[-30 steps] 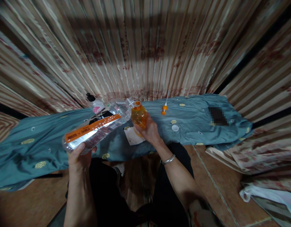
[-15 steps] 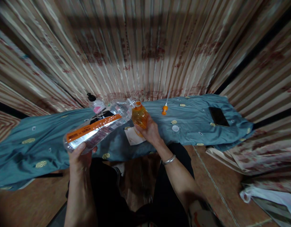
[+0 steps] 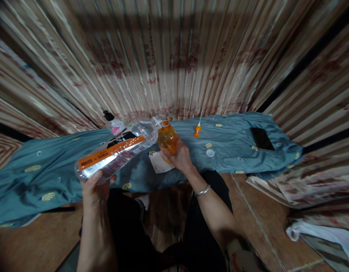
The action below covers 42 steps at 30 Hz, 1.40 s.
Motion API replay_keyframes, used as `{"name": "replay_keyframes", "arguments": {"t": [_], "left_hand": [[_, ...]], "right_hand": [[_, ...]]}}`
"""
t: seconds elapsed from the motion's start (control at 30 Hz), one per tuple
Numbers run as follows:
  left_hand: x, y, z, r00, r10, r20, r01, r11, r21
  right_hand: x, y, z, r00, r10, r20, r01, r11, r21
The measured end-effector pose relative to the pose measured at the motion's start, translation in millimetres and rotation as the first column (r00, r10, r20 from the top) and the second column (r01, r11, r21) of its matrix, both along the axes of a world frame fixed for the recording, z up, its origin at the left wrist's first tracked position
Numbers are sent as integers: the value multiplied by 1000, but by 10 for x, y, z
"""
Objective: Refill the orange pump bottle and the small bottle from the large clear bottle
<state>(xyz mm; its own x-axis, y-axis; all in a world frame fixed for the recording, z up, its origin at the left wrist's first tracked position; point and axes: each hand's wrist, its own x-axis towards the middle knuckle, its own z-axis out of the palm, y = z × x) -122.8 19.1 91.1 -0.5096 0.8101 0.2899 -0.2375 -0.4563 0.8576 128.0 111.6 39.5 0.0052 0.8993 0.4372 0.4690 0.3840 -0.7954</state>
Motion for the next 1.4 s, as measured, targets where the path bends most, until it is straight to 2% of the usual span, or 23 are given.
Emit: {"name": "replay_keyframes", "arguments": {"t": [0.93,1.4], "left_hand": [[19,-4,72,999,10,-49,-13,998,-67],[20,-9,62,1000,27,-10,-27,997,-75]], "right_hand": [[-19,-5,12,999,-35,25,35,999,7],[-11,5,-21,998,-44,44,43,999,19]]}}
